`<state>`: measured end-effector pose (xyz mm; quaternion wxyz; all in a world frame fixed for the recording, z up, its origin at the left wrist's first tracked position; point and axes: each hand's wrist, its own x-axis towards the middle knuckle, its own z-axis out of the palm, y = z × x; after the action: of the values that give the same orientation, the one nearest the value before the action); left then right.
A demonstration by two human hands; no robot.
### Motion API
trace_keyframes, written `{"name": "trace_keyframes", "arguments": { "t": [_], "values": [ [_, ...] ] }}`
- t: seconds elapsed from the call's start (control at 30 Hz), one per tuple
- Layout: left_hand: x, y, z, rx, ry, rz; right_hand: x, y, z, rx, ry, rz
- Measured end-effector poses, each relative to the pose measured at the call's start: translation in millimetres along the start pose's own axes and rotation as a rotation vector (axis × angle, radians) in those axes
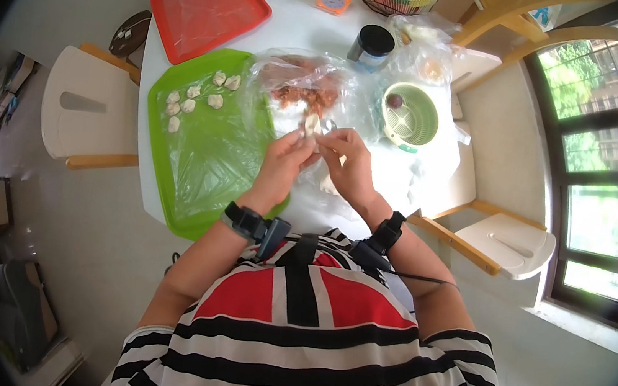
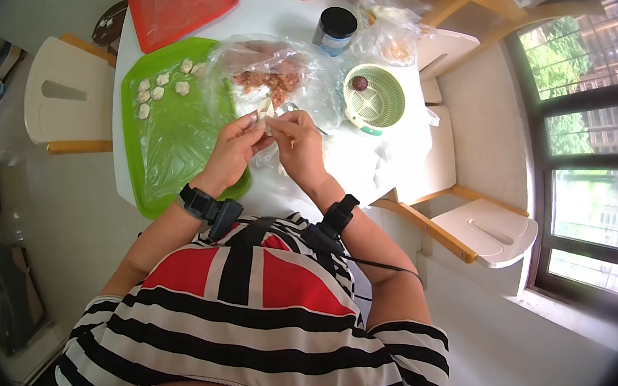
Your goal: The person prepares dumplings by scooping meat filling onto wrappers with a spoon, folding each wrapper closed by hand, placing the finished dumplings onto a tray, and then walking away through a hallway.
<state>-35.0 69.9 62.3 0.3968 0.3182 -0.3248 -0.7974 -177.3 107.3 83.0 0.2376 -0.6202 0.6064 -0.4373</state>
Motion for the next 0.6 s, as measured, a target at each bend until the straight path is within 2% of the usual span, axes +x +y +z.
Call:
{"name": "trace_keyframes", "arguments": {
  "t": [0.03,0.1,0.17,0.2,0.23,0.3,0.33,0.5,0.6],
  "values": [
    [1.3,-3.4,-4.2,0.000,-0.001,-0.001,1.1,2.4,-2.9,0.039,-0.041,0.054],
    [4.2,-9.3,-14.8,0.188,-0.092,-0.006,3.7,12.7,-8.1,0.079,-0.083,0.106],
    [4.7,-11.2,-16.5,0.180,-0.089,0.001,6.4,28.9,-11.0,0.404,-0.195,0.209],
    [4.4,-9.8,-15.2,0.172,-0.088,0.008,9.2,24.4,-11.5,0.649,-0.135,0.347],
    [4.6,-8.1,-14.3,0.172,-0.089,0.006,12.9,20.3,-14.7,0.649,-0.134,0.348],
    [3.8,-3.3,-11.6,0.174,-0.147,-0.038,19.2,12.6,-21.8,0.355,-0.105,0.267],
    [2.0,-1.6,-8.2,0.174,-0.150,-0.042,19.3,14.9,-22.5,0.355,-0.101,0.271],
    [1.4,-1.8,-6.7,0.200,-0.006,-0.051,17.3,33.1,-19.8,0.484,-0.174,0.368],
    [1.0,2.4,-9.9,0.210,-0.029,-0.034,12.8,36.0,-18.0,0.643,-0.166,0.423]
  ]
}}
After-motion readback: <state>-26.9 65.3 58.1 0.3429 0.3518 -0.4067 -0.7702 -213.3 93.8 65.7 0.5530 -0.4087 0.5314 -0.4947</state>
